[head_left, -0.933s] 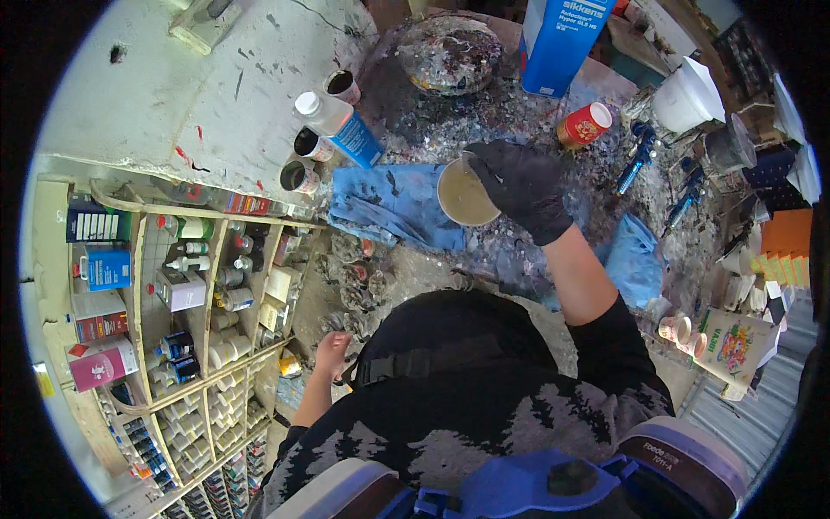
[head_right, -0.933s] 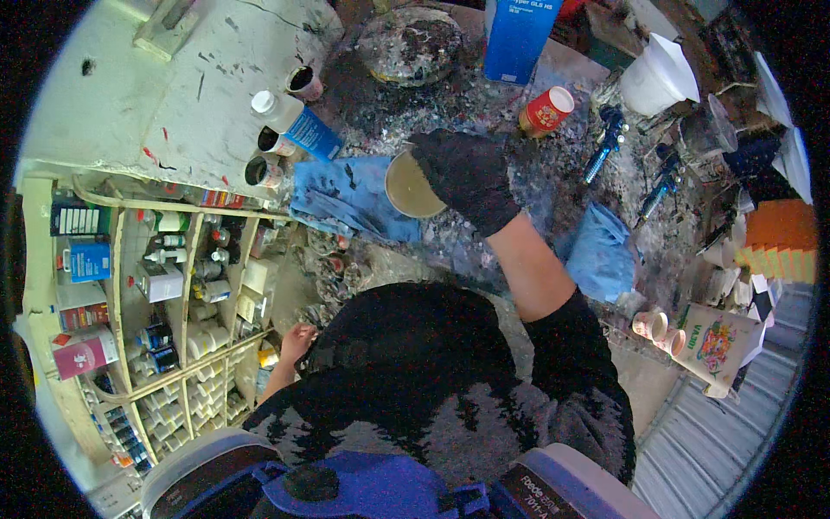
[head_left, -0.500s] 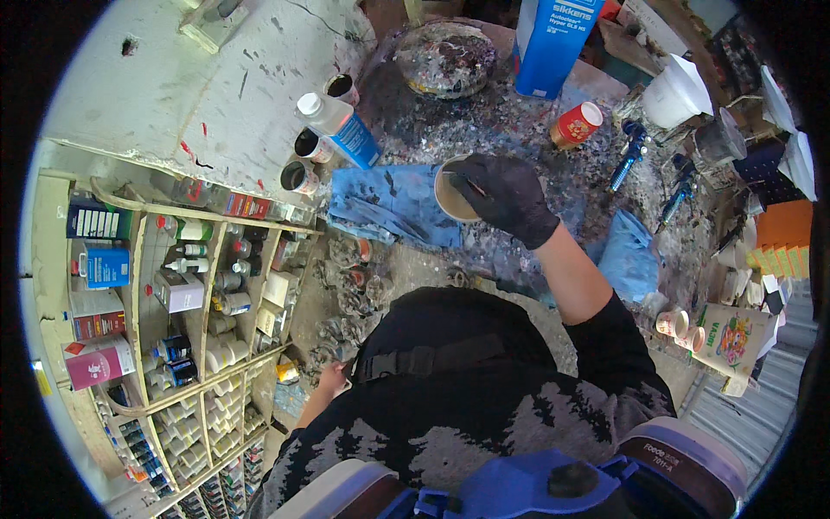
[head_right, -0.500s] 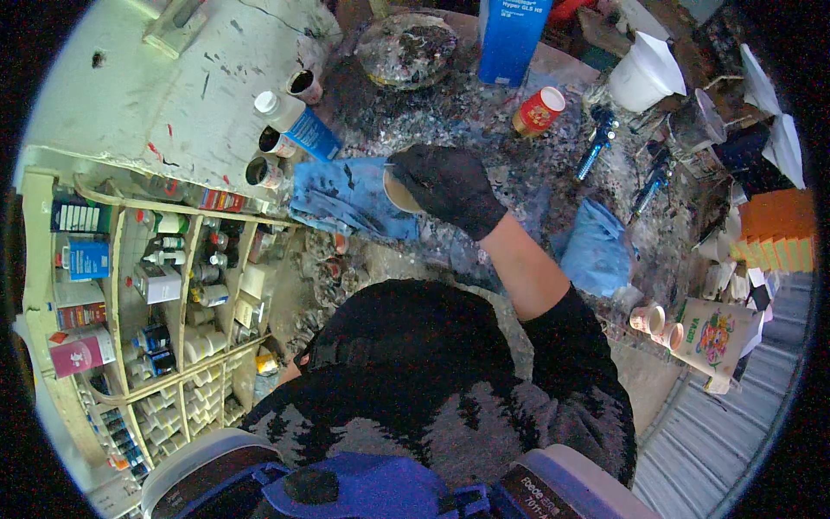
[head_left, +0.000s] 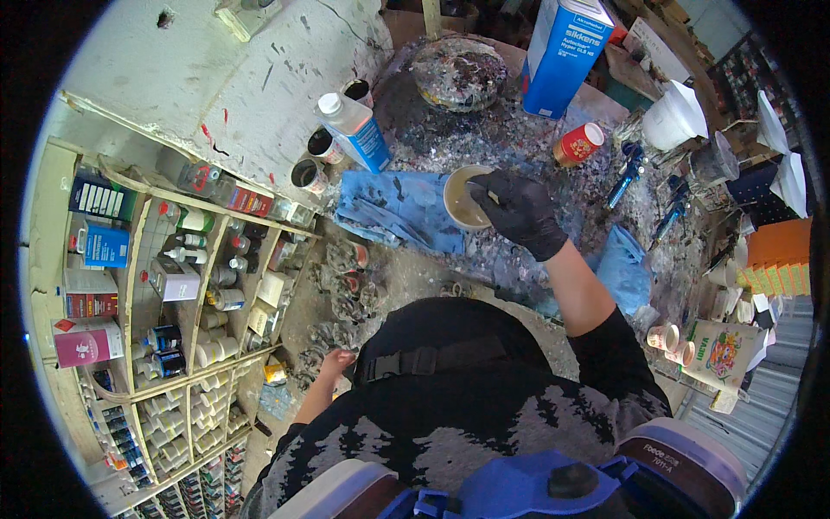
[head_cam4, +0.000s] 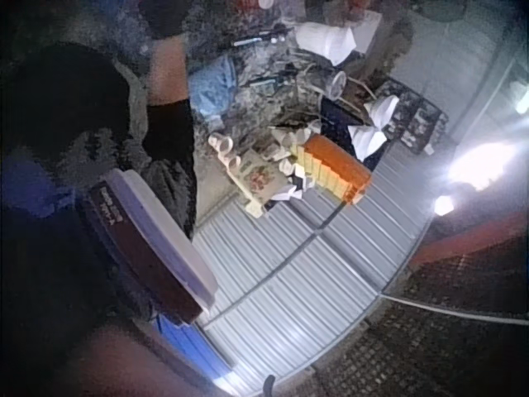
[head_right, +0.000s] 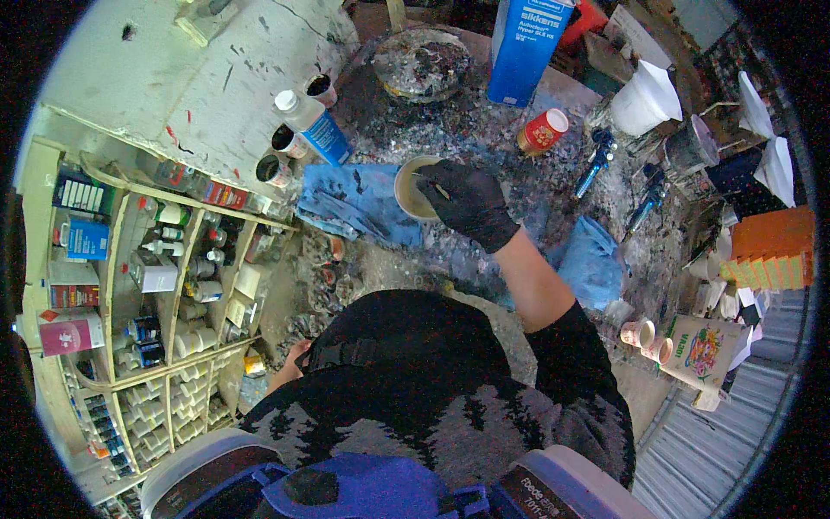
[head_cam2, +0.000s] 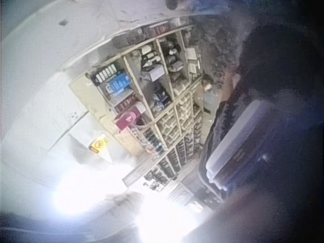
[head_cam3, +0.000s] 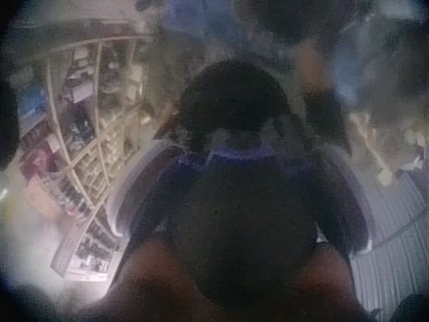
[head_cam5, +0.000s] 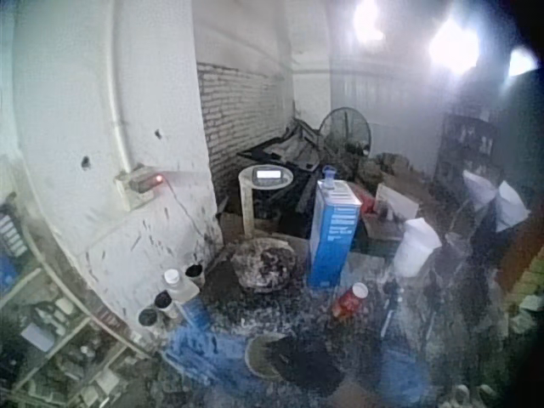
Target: The person pours liquid from a blue rectangular container into a small cup, then uses a metal spatula to stir the contents. They repeat the pouring and stirring steps, then transfer some of the mixture into a larger white container.
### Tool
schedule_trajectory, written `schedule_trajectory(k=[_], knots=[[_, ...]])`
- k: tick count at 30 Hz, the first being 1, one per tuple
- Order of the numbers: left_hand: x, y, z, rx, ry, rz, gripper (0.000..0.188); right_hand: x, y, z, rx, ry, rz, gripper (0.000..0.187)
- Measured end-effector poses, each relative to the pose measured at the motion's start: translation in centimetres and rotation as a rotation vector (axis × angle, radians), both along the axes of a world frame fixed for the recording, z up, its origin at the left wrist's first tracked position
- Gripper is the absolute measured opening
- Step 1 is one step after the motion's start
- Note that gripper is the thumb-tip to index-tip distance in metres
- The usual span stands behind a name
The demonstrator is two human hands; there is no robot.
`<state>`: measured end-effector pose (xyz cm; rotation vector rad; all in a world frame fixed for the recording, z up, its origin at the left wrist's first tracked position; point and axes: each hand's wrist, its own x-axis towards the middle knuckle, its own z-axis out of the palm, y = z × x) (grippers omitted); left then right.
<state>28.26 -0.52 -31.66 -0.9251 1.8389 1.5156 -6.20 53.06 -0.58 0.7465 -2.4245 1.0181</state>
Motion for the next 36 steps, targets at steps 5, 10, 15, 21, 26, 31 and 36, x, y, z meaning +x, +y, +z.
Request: schedule_trajectory(k=[5,10,15,21,26,31,36], knots=[[0.8,1.2,4.7,-0.147,0.138,-0.185,0.028,-2.5,0.8,0.2,0.202,0.177,-0.010,0.018],[0.5,0.0,5.0,-0.357,-0.104,-0.404,0.031,-1.9,2.1,0.8,0.214,0.022,0.001,0.019],[3.6,-1.8,1.7,-0.275,-0.009,-0.349,0.030,-0.3,-0.2,0.5,0.038,0.013,0.072,0.017],[-0.1,-2.4,3.6,-0.330,0.095,-0.538,0.029,-2.5,0.7,0.6,0.283,0.041,-0.062,0.020],[-4.6,0.7,6.4,-0.375,0.040,-0.459,0.035,-1.4,2.1,0.5,0.114,-0.175,-0.019,0.019],[-4.5,2.5,5.4,-0.387,0.116,-0.334,0.035,-0.8,-0.5,-0.1,0.040,-0.014,0.045,0.022],[-1.7,1.6,2.9,-0.268,0.070,-0.300,0.038,-2.3,0.6,0.3,0.236,0.071,-0.085,0.022]])
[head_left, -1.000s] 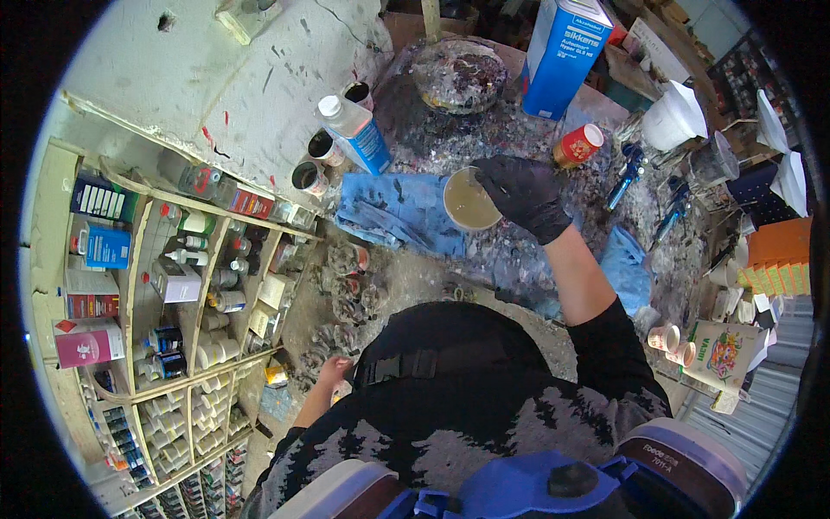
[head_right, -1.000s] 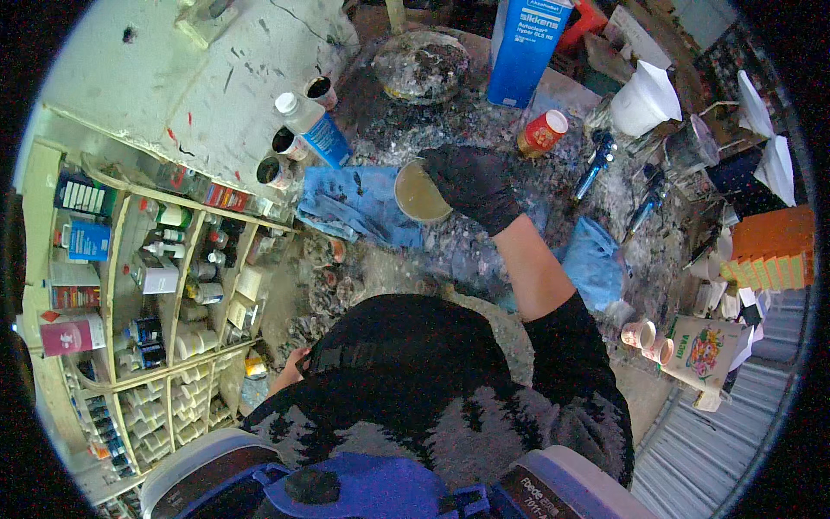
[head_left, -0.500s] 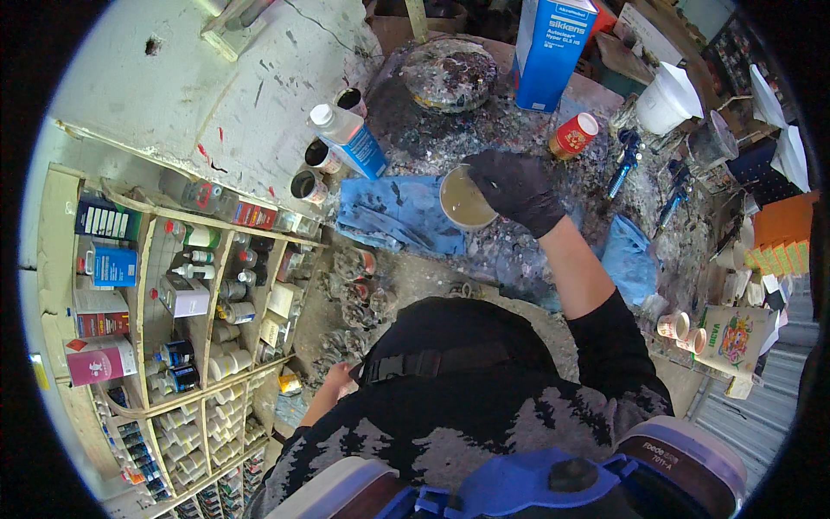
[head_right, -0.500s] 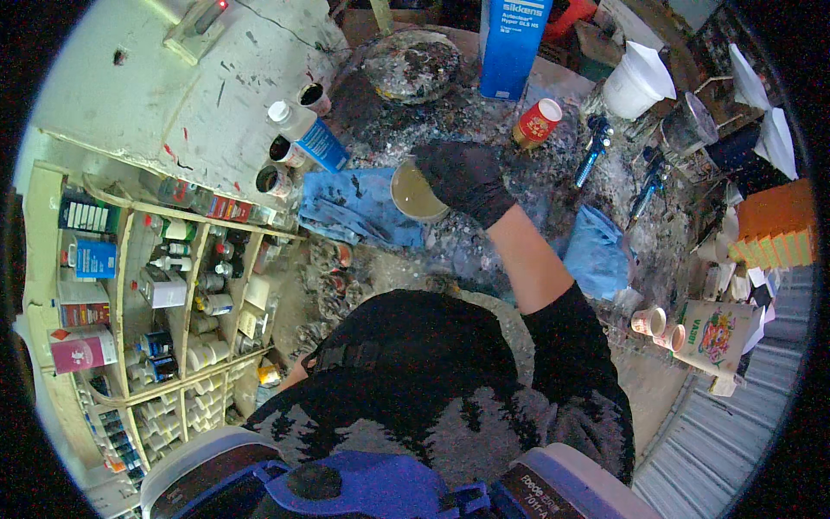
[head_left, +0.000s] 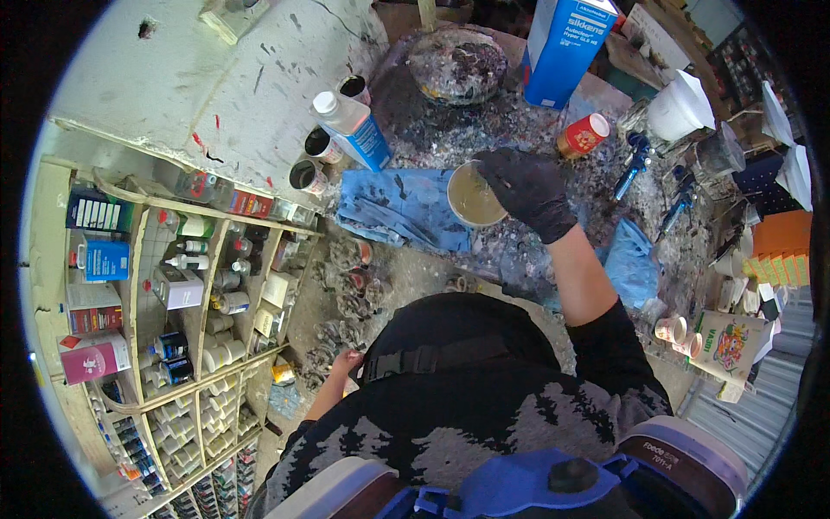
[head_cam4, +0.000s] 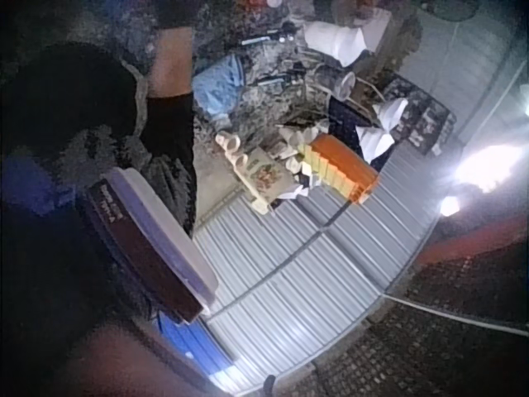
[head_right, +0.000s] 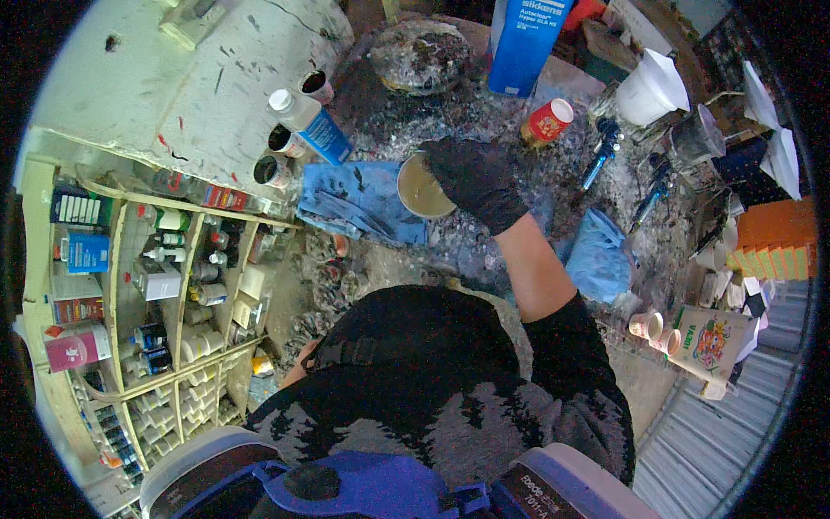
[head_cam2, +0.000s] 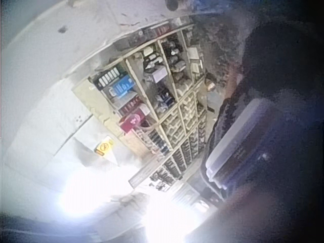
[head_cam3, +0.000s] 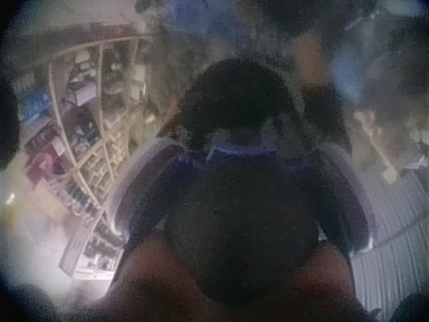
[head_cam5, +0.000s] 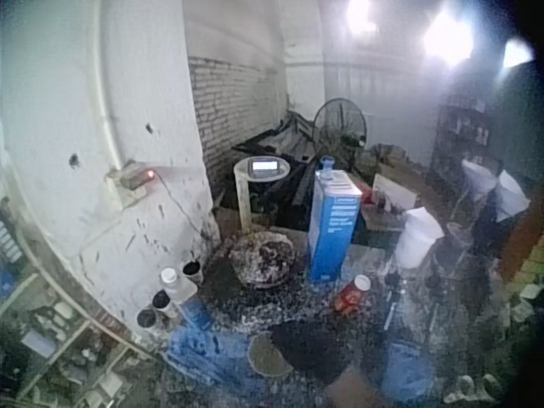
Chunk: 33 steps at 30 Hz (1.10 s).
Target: The person pours liquid from a blue rectangular container into a small cup, then uses a metal spatula to stir the contents. They repeat the pouring and stirring steps, then transfer some of the mixture into a larger white container.
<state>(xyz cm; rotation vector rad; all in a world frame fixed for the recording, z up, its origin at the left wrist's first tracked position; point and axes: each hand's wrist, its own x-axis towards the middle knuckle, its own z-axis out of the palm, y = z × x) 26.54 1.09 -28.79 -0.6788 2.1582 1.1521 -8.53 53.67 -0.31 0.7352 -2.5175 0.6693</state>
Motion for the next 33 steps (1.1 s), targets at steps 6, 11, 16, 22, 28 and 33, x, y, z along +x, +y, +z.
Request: schedule_trajectory(k=[6,11,16,22,28,33], knots=[[4.5,-1.8,-4.4,-0.023,0.039,0.048,0.043,1.6,1.7,0.4,-0.064,-0.097,0.044,0.020],[4.2,-2.7,-6.1,-0.037,-0.048,0.054,0.039,2.4,-0.9,0.3,-0.043,-0.053,0.170,0.021],[2.5,-2.3,-5.7,0.334,-0.086,0.358,0.034,0.6,-1.0,0.6,0.121,-0.016,0.032,0.021],[3.0,-1.8,-5.1,0.167,0.057,0.162,0.029,1.0,1.0,0.5,-0.068,-0.112,0.053,0.021],[5.4,-2.2,-5.7,-0.069,0.041,-0.112,0.026,1.7,-1.4,-0.4,-0.140,-0.037,0.106,0.020],[3.6,-1.6,-1.6,0.002,-0.073,-0.013,0.024,-0.4,0.3,0.1,0.008,0.030,0.001,0.018]])
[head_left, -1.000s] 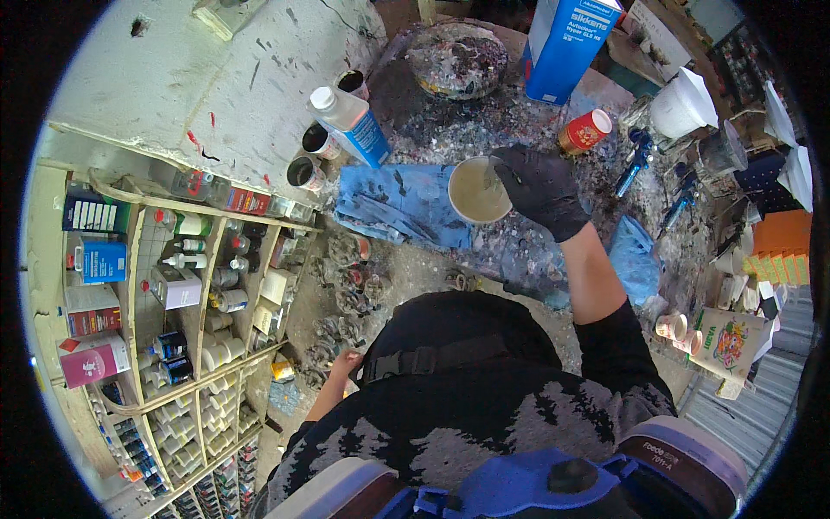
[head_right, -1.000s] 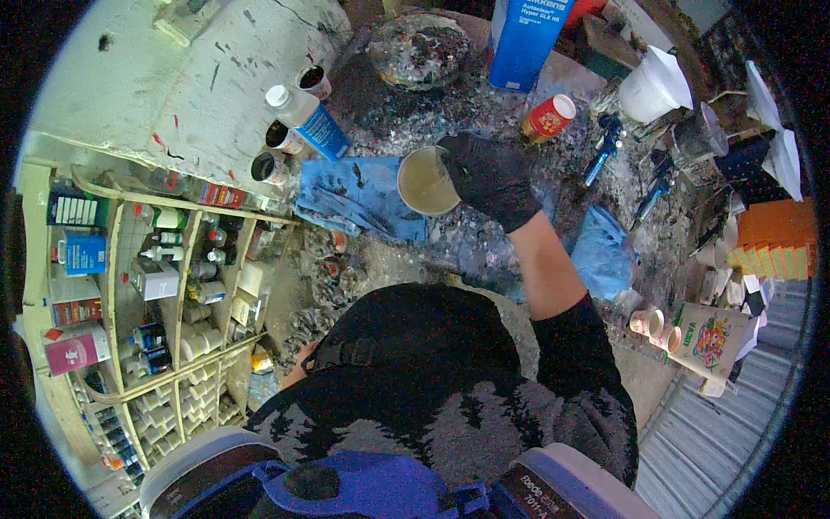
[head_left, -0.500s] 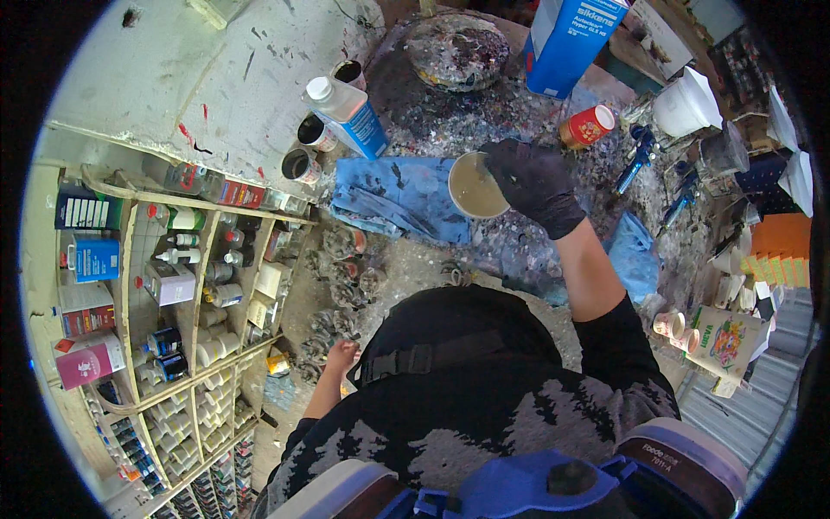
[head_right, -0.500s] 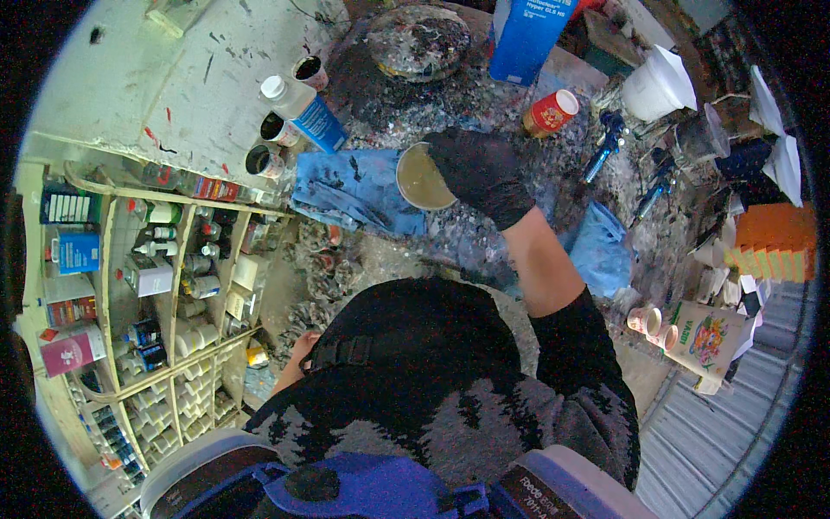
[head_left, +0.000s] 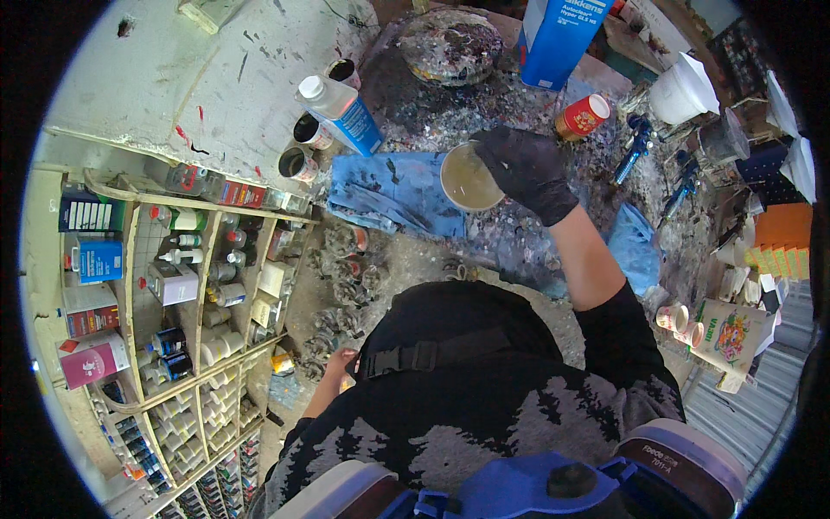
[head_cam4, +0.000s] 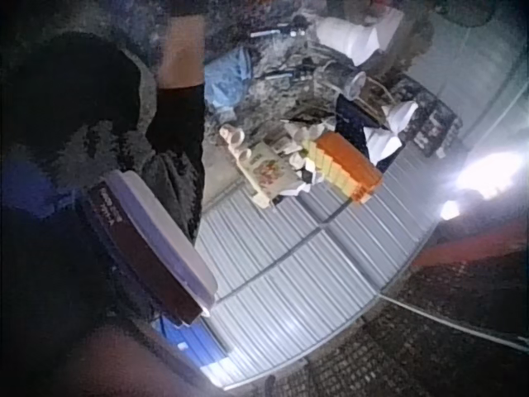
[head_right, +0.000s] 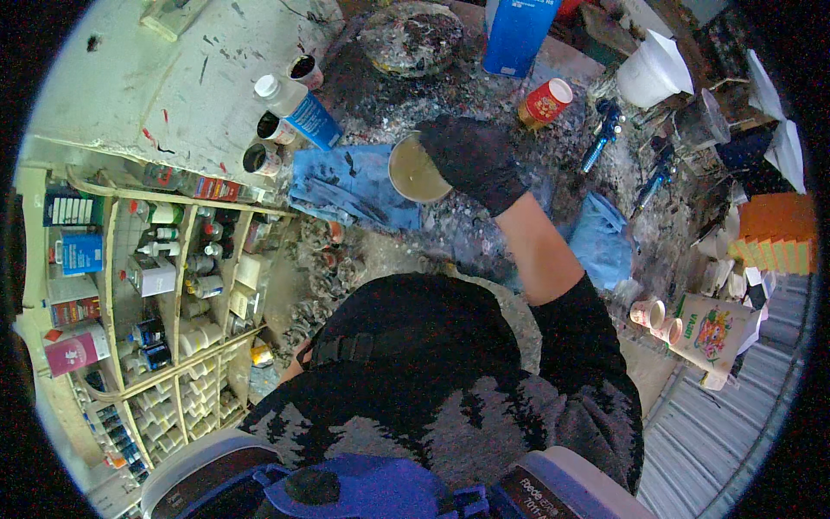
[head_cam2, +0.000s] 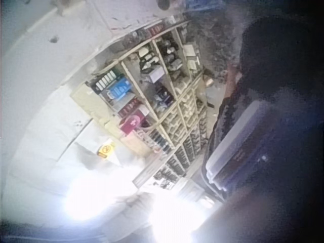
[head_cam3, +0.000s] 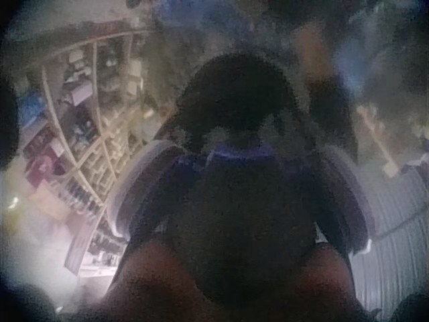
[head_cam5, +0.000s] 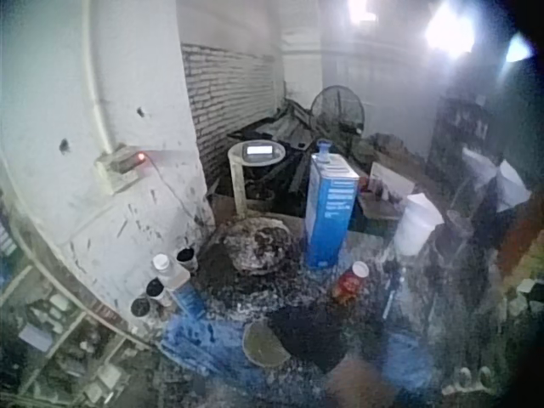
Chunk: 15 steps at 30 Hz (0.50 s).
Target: The person pours liquid from a blue rectangular container into a small cup, then uses a metal spatula to stir the contents. They repeat the pouring and stirring steps, then transfer some of the mixture into a larger white container.
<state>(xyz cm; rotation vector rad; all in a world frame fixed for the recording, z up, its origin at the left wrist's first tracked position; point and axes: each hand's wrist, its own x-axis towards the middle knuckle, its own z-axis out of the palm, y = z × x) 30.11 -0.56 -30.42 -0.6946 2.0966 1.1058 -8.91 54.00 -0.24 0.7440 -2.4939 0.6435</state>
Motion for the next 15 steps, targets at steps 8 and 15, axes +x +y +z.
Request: schedule_trajectory(k=[8,15], knots=[[-4.5,1.0,3.5,0.096,-0.010,0.042,0.027,2.1,1.2,-0.5,-0.197,-0.166,0.148,0.022],[-6.4,1.1,3.5,0.238,-0.041,0.287,0.031,0.9,0.2,0.1,0.026,-0.016,0.030,0.021]])
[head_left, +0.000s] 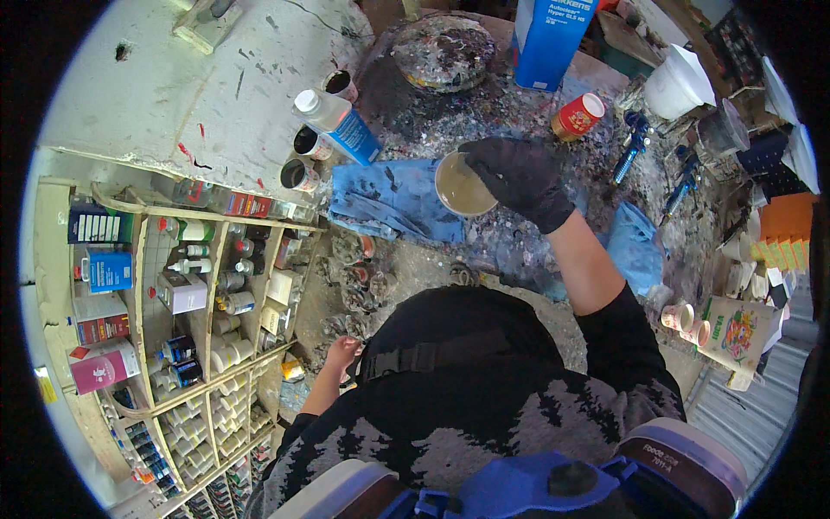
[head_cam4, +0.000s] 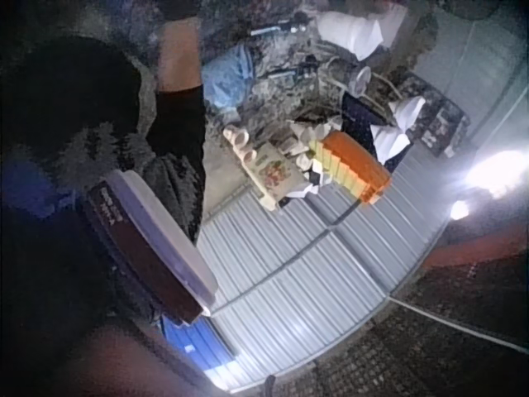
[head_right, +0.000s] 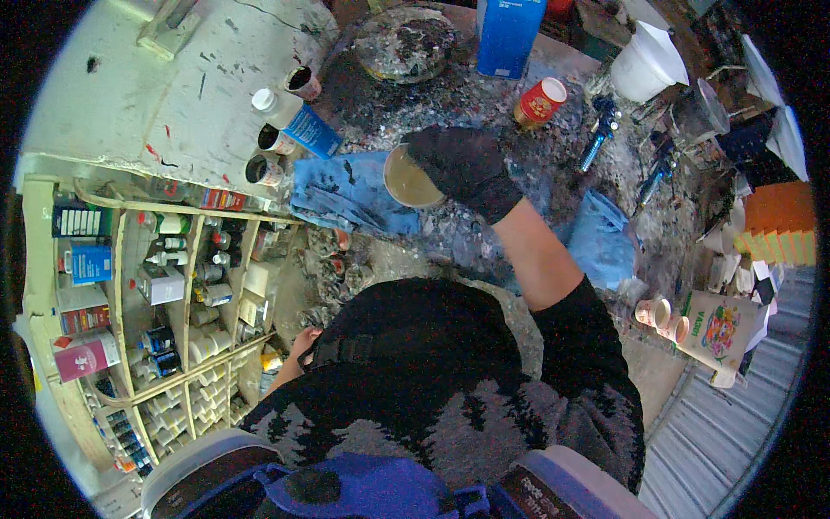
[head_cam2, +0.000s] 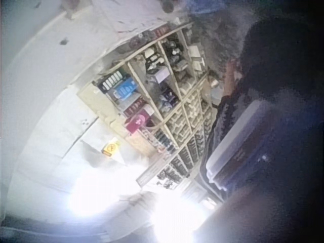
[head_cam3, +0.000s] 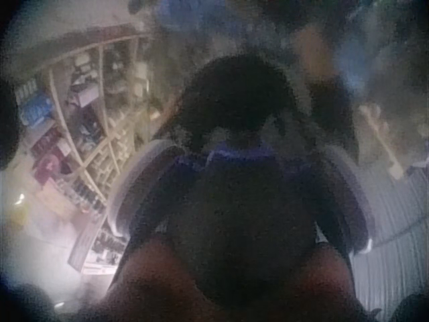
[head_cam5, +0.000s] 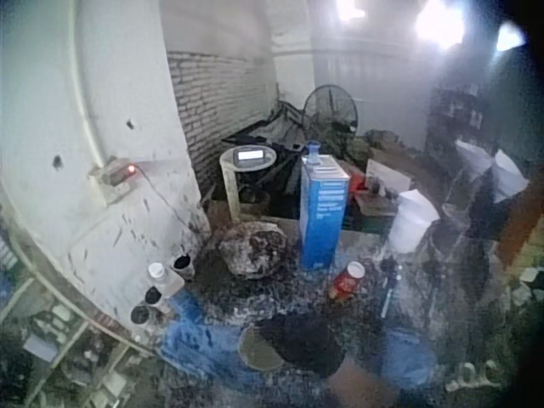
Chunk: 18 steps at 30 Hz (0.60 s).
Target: The person pours liquid from a blue rectangular container into a small cup, then uses a metal spatula to stir the contents. They repeat the pouring and stirring steps, then transfer some of the mixture into a larger white container.
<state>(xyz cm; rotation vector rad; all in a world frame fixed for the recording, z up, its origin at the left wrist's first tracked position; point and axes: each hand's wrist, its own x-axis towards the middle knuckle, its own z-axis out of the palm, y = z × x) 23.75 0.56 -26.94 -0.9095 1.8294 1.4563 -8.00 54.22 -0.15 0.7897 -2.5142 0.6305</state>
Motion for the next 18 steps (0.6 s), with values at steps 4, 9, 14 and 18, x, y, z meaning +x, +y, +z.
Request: schedule_trajectory(k=[4,9,14,18], knots=[[0.5,-0.8,-0.7,-0.424,-0.004,-0.542,0.038,-1.2,1.9,0.1,0.052,-0.052,0.039,0.019],[3.4,-2.8,-6.1,-0.315,-0.009,-0.499,0.045,0.4,1.4,-0.9,-0.178,-0.098,0.178,0.021],[2.7,-2.4,-4.1,-0.557,0.036,-0.488,0.039,1.2,-0.9,-0.7,-0.088,-0.015,0.111,0.024],[0.5,-0.8,0.6,-0.573,0.110,-0.369,0.030,-0.9,-0.7,-0.2,-0.099,0.069,0.040,0.016]])
